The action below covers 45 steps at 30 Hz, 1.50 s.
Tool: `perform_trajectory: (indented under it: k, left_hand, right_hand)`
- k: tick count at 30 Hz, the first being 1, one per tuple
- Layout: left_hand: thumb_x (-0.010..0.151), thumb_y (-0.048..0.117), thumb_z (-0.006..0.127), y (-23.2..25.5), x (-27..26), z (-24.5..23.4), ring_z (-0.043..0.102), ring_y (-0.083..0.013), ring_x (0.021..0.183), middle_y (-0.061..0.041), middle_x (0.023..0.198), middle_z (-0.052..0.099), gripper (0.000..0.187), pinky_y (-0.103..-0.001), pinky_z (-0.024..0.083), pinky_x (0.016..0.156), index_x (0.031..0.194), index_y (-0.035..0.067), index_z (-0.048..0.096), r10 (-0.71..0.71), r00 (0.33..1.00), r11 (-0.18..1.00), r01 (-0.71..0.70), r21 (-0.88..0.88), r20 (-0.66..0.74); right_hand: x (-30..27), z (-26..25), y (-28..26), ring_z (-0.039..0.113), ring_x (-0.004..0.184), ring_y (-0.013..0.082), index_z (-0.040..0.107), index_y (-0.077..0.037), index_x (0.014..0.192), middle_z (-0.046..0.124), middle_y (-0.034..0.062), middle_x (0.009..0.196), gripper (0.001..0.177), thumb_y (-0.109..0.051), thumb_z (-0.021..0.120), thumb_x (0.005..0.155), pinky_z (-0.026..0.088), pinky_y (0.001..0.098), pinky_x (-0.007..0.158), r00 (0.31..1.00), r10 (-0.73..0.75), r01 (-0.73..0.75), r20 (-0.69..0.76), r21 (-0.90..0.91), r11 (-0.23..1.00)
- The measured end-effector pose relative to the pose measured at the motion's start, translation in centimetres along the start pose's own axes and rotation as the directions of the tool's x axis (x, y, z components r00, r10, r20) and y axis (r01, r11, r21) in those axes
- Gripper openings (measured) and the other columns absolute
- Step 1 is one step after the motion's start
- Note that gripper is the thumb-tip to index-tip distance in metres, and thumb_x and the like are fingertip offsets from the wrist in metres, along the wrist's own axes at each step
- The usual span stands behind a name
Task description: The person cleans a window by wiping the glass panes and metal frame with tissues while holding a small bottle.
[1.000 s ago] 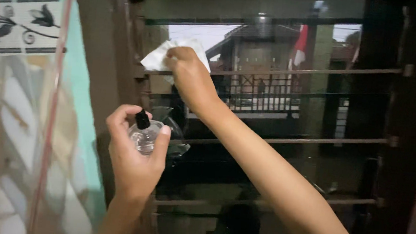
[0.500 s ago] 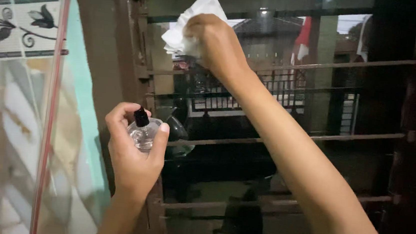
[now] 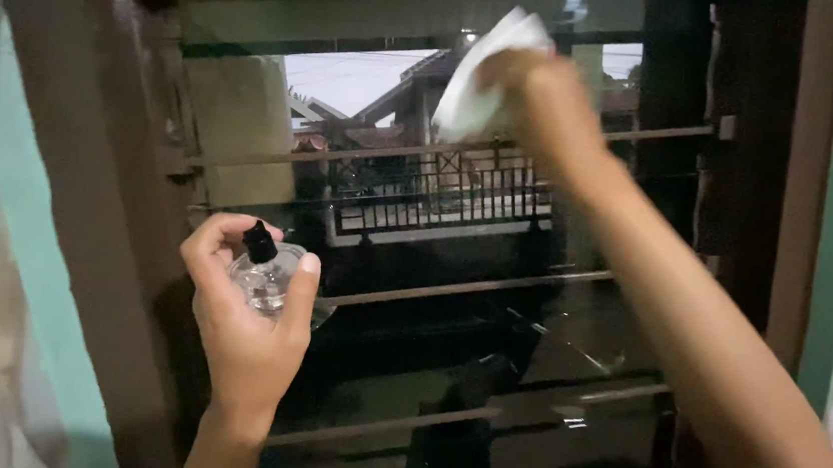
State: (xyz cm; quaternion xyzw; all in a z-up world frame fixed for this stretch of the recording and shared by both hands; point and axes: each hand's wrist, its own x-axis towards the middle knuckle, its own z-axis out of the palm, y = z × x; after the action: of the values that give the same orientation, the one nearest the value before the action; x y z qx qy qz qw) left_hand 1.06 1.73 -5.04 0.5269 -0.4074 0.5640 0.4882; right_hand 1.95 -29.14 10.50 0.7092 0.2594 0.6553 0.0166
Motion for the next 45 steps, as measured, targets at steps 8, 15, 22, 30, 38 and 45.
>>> perform_trajectory:
  k: [8, 15, 22, 30, 38, 45]
  left_hand:
    - [0.096, 0.005, 0.073, 1.3, -0.2, 3.8, 0.063, -0.0184, 0.101, -0.013, 0.117, 0.06, 0.052, -0.033, 0.053, 0.091, 0.135, 0.001, 0.039, -0.044, 0.999, 0.995, 0.044, -0.093, 0.003]
    - [0.095, 0.005, 0.073, 1.5, -0.7, 5.6, 0.063, -0.0196, 0.099, -0.013, 0.115, 0.06, 0.052, -0.034, 0.053, 0.09, 0.134, 0.001, 0.04, -0.023, 1.0, 0.996, 0.023, -0.083, 0.008]
    - [0.094, 0.006, 0.072, 0.8, -0.6, 4.7, 0.064, -0.0173, 0.096, -0.013, 0.117, 0.059, 0.052, -0.033, 0.055, 0.084, 0.133, 0.002, 0.039, -0.132, 0.991, 0.983, 0.132, -0.127, 0.01]
    - [0.094, 0.002, 0.072, 0.9, -0.3, 2.3, 0.061, -0.0181, 0.098, -0.014, 0.119, 0.058, 0.053, -0.032, 0.052, 0.089, 0.135, 0.002, 0.038, -0.032, 0.999, 0.996, 0.032, -0.087, -0.001]
    - [0.095, 0.001, 0.071, 0.9, -0.1, 0.5, 0.063, -0.0167, 0.096, -0.014, 0.121, 0.058, 0.054, -0.03, 0.054, 0.084, 0.135, 0.002, 0.036, -0.05, 0.998, 0.988, 0.054, -0.142, 0.03]
    - [0.095, -0.001, 0.071, 0.6, -0.6, 0.5, 0.06, -0.0184, 0.104, -0.014, 0.121, 0.056, 0.055, -0.031, 0.054, 0.09, 0.137, 0.002, 0.036, -0.059, 0.998, 0.991, 0.061, -0.123, 0.021]
  right_hand:
    - [-5.1, -5.3, 6.6, 0.077, 0.102, 0.027, 0.077, -0.002, 0.093, 0.076, 0.0162, 0.11, 0.032, 0.019, 0.053, 0.095, 0.063, 0.0322, 0.094, 1.0, 0.001, 0.001, 0.025, -0.074, 0.997]
    - [-7.3, -8.3, 10.6, 0.075, 0.093, 0.0332, 0.076, 0.002, 0.092, 0.075, 0.0197, 0.101, 0.019, 0.014, 0.061, 0.089, 0.06, 0.0402, 0.084, 0.998, -0.028, 0.018, -0.057, -0.17, 0.985]
    - [-6.4, -6.9, 10.5, 0.075, 0.083, 0.0289, 0.076, 0.001, 0.097, 0.074, 0.0208, 0.096, 0.018, 0.008, 0.06, 0.098, 0.062, 0.0387, 0.069, 0.886, 0.379, -0.443, -0.266, -0.244, 0.863]
    - [2.8, 9.6, -8.5, 0.065, 0.104, 0.0328, 0.068, 0.0, 0.103, 0.066, 0.0188, 0.11, 0.016, -0.004, 0.058, 0.091, 0.055, 0.0407, 0.088, 0.895, 0.429, -0.342, -0.124, 0.427, 0.837]
    - [6.3, 12.9, -12.6, 0.068, 0.117, 0.031, 0.072, -0.002, 0.115, 0.068, 0.0122, 0.13, 0.036, 0.006, 0.059, 0.083, 0.056, 0.0379, 0.098, 0.987, -0.092, 0.126, -0.135, 0.27, 0.955]
    - [-0.2, 1.7, 3.0, 0.077, 0.097, 0.0294, 0.078, -0.006, 0.107, 0.075, 0.0145, 0.122, 0.026, 0.009, 0.064, 0.093, 0.066, 0.0342, 0.08, 0.975, 0.143, -0.138, -0.169, 0.041, 0.99]
